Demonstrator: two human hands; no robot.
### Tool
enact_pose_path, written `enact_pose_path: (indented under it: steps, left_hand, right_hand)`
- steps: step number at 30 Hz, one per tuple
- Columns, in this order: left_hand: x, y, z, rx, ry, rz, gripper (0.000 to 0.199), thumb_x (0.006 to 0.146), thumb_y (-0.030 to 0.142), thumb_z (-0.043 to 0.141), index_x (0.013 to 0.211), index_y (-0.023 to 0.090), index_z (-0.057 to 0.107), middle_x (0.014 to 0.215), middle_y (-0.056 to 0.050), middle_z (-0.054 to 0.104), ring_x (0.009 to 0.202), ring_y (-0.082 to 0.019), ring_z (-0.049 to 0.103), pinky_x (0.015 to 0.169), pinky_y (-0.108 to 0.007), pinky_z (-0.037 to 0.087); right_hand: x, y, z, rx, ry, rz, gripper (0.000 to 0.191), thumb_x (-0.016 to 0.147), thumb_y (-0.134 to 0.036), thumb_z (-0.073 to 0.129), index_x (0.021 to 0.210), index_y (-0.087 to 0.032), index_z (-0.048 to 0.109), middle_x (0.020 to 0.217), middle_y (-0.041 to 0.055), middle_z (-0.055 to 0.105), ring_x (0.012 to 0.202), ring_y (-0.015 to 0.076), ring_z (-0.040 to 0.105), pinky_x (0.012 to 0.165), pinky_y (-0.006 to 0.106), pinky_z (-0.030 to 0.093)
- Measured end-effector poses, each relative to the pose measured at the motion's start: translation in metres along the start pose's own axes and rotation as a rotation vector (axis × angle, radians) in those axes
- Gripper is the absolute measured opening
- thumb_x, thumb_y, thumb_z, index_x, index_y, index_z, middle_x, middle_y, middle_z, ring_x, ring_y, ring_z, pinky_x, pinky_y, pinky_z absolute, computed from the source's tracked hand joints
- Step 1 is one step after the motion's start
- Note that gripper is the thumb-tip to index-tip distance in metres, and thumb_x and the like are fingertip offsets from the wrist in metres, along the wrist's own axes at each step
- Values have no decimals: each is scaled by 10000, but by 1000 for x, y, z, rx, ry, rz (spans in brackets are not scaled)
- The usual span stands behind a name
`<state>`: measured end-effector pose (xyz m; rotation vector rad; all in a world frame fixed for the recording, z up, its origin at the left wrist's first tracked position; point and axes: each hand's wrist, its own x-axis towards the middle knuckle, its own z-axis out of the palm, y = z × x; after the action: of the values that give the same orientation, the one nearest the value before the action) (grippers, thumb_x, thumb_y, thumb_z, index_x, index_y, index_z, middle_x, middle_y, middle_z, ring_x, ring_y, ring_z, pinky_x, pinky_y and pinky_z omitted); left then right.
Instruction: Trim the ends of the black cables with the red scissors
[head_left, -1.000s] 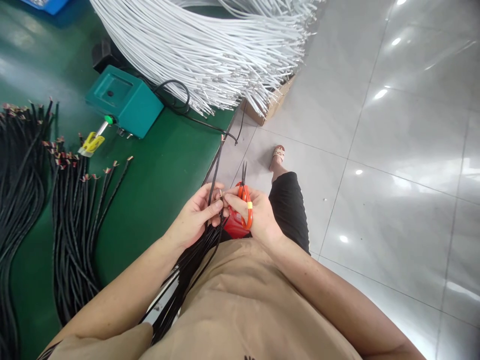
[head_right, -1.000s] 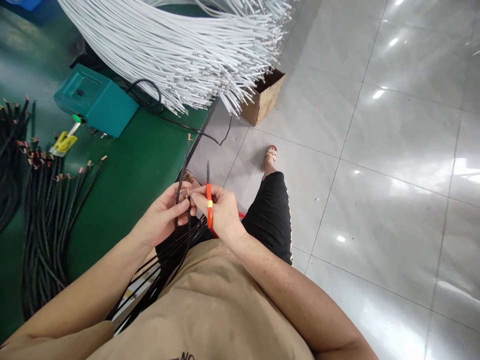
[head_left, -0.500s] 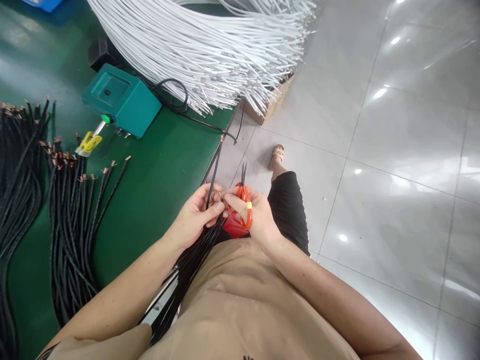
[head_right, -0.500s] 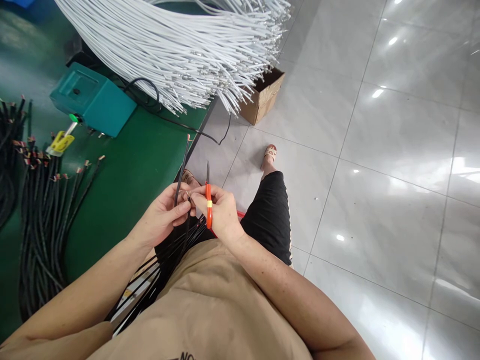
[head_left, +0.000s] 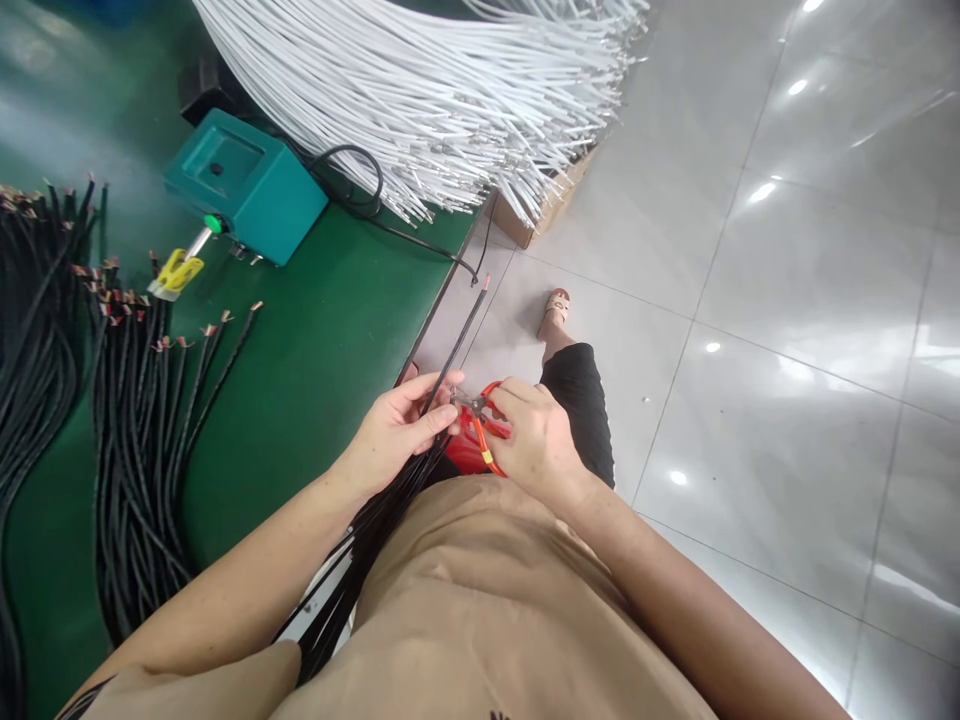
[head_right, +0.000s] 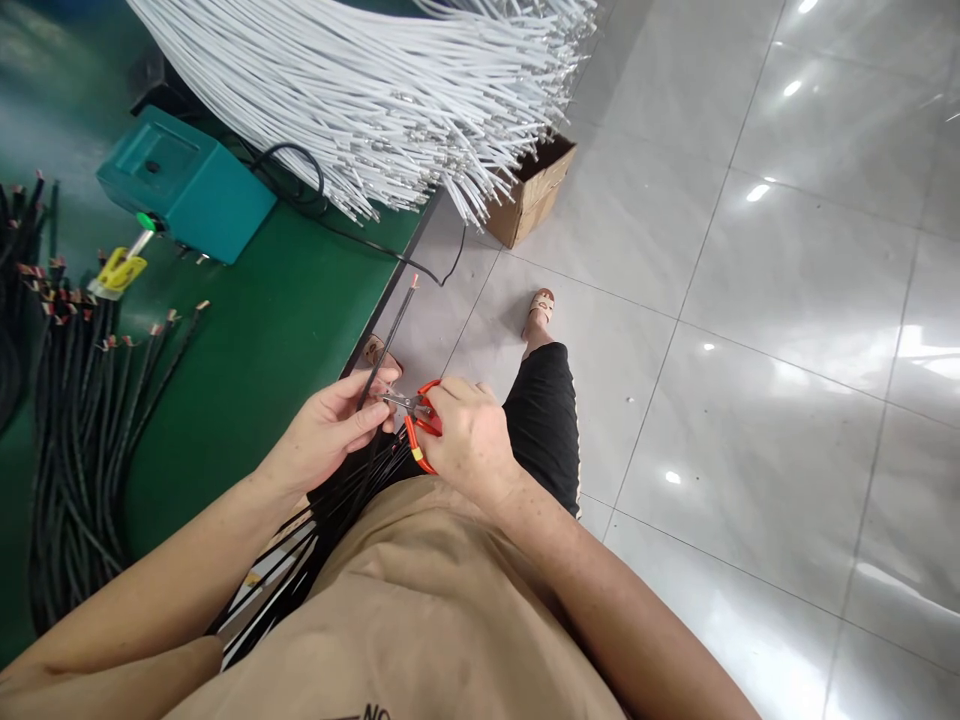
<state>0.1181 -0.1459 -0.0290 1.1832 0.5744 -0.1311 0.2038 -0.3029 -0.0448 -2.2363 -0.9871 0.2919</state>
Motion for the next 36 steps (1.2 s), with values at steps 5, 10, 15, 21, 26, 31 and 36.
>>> enact_pose_path:
  steps: [5,10,15,21,26,31,36]
  left_hand:
    - [1,-3,0,11,50,2,372,726,238,749,1093,258,693,817,23,576,677,-51,581,592,-150,452]
    - [2,-5,-2,52,96,43,390,668,219,787,1052,233,722,935,-12,660,831,-98,590,848,-242,486]
    - [1,-4,-2,86,93,40,438,680,213,772,1111,245,696,948,-8,658,867,-105,586,880,-253,473]
    - [0,0,3,101,106,8,465,685,206,754,1142,207,671,907,-4,630,741,-88,573,798,-262,503]
    - [-1,2,5,119,106,-6,459,679,225,752,1129,186,670,858,-3,611,692,-96,563,731,-279,521]
    - [0,1,4,113,94,-20,443,690,230,746,1124,185,667,830,7,589,671,-88,558,723,-272,511]
    - [0,1,4,91,89,8,436,724,215,724,1152,179,646,834,0,601,709,-96,567,768,-271,496]
  right_hand:
    - [-3,4,-1,-237,9,-83,133,823,-233,523,729,-165,589,730,28,569,613,133,422,626,292,282]
    - [-2,4,-7,-300,-16,-121,148,821,-222,521,706,-163,592,719,33,581,600,136,419,625,289,284]
    - [-3,4,-11,-333,-59,-149,158,828,-217,525,708,-154,607,713,37,595,610,140,448,626,290,296]
    - [-5,6,-15,-412,-112,-185,200,866,-246,518,739,-139,629,723,59,609,621,151,476,625,301,301]
    - [-5,6,-18,-445,-140,-201,203,859,-220,511,712,-145,629,670,58,584,590,149,456,598,305,289]
    - [-6,10,-19,-451,-152,-199,205,853,-216,531,688,-144,629,625,49,559,568,140,428,579,306,264]
    - [-3,11,-17,-156,-131,-61,268,839,-310,572,610,-171,571,593,-2,504,544,104,376,567,271,273]
